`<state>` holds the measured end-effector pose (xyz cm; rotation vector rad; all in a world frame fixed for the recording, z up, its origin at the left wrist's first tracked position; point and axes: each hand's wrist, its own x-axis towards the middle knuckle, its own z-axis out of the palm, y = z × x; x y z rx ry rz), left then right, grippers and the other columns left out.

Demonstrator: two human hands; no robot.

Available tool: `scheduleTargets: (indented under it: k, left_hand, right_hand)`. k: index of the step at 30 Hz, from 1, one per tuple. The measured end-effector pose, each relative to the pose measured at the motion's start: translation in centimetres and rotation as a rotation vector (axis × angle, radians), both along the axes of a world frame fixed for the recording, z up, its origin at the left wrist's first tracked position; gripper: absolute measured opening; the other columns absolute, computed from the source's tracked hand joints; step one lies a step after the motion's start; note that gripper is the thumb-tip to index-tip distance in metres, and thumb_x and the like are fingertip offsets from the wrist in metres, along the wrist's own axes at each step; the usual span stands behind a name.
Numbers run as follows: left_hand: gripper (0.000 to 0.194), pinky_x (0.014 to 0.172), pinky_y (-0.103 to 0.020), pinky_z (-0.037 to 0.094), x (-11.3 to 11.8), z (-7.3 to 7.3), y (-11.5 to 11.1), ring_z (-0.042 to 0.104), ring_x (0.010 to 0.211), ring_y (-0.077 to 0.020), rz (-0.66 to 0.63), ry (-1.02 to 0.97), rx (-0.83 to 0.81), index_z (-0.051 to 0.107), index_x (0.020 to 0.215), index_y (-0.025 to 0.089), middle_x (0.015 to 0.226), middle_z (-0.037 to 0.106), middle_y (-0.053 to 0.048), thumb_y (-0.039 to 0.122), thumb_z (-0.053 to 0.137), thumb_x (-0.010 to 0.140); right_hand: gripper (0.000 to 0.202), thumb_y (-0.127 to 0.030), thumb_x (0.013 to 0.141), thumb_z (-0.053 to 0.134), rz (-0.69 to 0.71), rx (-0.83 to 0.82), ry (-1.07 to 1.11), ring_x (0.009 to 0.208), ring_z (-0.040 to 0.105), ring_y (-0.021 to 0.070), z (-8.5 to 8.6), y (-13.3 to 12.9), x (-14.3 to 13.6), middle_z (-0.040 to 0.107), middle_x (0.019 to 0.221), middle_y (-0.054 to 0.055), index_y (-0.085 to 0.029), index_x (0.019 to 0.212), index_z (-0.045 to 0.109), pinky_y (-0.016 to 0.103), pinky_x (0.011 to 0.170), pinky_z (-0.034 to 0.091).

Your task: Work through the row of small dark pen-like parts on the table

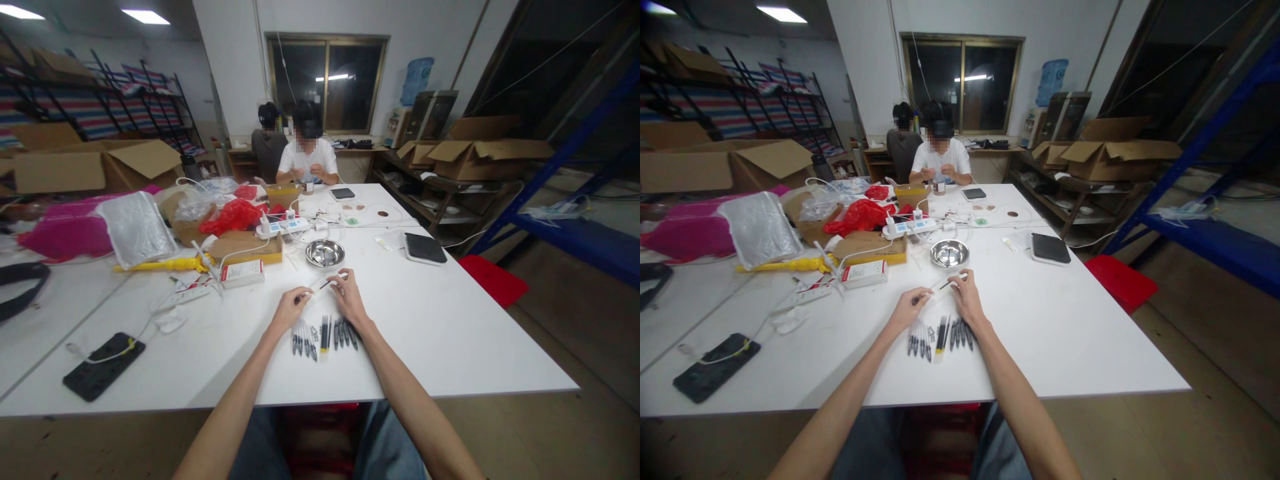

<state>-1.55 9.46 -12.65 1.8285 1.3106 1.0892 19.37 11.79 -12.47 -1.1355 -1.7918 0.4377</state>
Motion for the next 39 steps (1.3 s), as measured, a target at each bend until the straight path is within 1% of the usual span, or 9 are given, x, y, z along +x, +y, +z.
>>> scheduleTargets:
  k: [4,8,13,21,25,28,31,34,39]
  left_hand:
    - [0.024,0.075,-0.026,0.049,0.0,0.2,-0.1,0.065,0.082,-0.017,0.021,-0.018,0.024,0.072,0.098,0.017,0.094,0.074,-0.005,0.032,0.055,0.089]
    - [0.02,0.074,-0.026,0.049,0.0,-0.1,0.0,0.064,0.08,-0.0163,0.024,0.02,0.047,0.07,0.098,0.018,0.092,0.073,-0.004,0.032,0.057,0.089]
    - [0.015,0.088,-0.034,0.044,0.0,0.3,-0.6,0.061,0.093,-0.0196,0.036,0.293,0.218,0.067,0.095,0.022,0.094,0.071,-0.004,0.031,0.054,0.093]
    - [0.032,0.089,-0.033,0.038,0.2,1.4,-1.5,0.057,0.101,-0.0204,-0.029,0.491,0.234,0.063,0.118,0.024,0.103,0.065,-0.006,0.025,0.036,0.101]
    - [0.031,0.086,-0.032,0.038,0.1,1.5,-1.3,0.056,0.099,-0.0206,-0.004,0.482,0.201,0.066,0.109,0.023,0.098,0.063,-0.006,0.03,0.037,0.101]
    - [0.027,0.083,-0.031,0.038,-0.1,1.5,-0.8,0.056,0.097,-0.0206,0.118,0.414,0.157,0.065,0.097,0.021,0.093,0.063,-0.005,0.028,0.039,0.099]
    - [0.025,0.083,-0.031,0.038,-0.1,1.4,-0.5,0.055,0.095,-0.0206,0.184,0.429,0.129,0.063,0.094,0.021,0.093,0.062,-0.005,0.028,0.039,0.099]
    - [0.026,0.082,-0.031,0.036,0.1,1.4,-0.6,0.055,0.096,-0.0208,0.19,0.503,0.135,0.062,0.092,0.022,0.094,0.063,-0.005,0.034,0.04,0.099]
    - [0.029,0.078,-0.029,0.034,0.0,1.2,-0.9,0.057,0.093,-0.0204,0.228,0.518,0.15,0.061,0.09,0.022,0.091,0.066,-0.004,0.035,0.037,0.101]
  right_hand:
    - [0.026,-0.016,0.093,0.045,0.093,0.033,0.086,0.084,0.058,0.0188,0.9,-0.5,-0.2,0.058,0.095,0.006,-0.02,0.099,0.07,0.033,0.08,0.049]
    - [0.02,-0.021,0.089,0.052,0.17,-0.096,0.238,0.063,0.056,0.0133,1.5,-1.0,-0.5,0.061,0.085,0.003,-0.019,0.097,0.071,0.027,0.064,0.048]
    - [0.022,-0.03,0.088,0.056,0.162,-0.226,0.235,0.054,0.05,0.0117,1.7,-1.4,-0.8,0.058,0.067,-0.001,-0.018,0.101,0.07,0.023,0.055,0.043]
    - [0.036,-0.044,0.09,0.055,0.272,-0.337,0.22,0.048,0.047,0.011,1.9,-1.8,-0.9,0.055,0.059,-0.005,-0.018,0.113,0.066,0.023,0.052,0.043]
    - [0.04,-0.043,0.09,0.056,0.259,-0.306,0.217,0.064,0.058,0.0148,2.3,-2.0,0.2,0.065,0.073,0.0,-0.017,0.12,0.06,0.026,0.063,0.048]
    - [0.029,-0.037,0.092,0.055,0.142,-0.165,0.085,0.08,0.06,0.0175,2.7,-3.7,0.7,0.067,0.091,0.005,-0.019,0.113,0.064,0.03,0.076,0.048]
    - [0.017,-0.028,0.094,0.056,0.187,-0.089,-0.213,0.089,0.058,0.0199,3.1,-6.2,0.6,0.066,0.093,0.006,-0.019,0.097,0.071,0.034,0.085,0.044]
    - [0.012,-0.025,0.089,0.065,0.238,-0.096,-0.484,0.095,0.055,0.0229,3.4,-8.2,0.1,0.066,0.096,0.008,-0.02,0.096,0.074,0.035,0.086,0.041]
    - [0.018,-0.027,0.082,0.075,0.205,-0.136,-0.606,0.097,0.055,0.0253,3.6,-8.8,-1.1,0.066,0.099,0.009,-0.021,0.099,0.075,0.034,0.083,0.041]
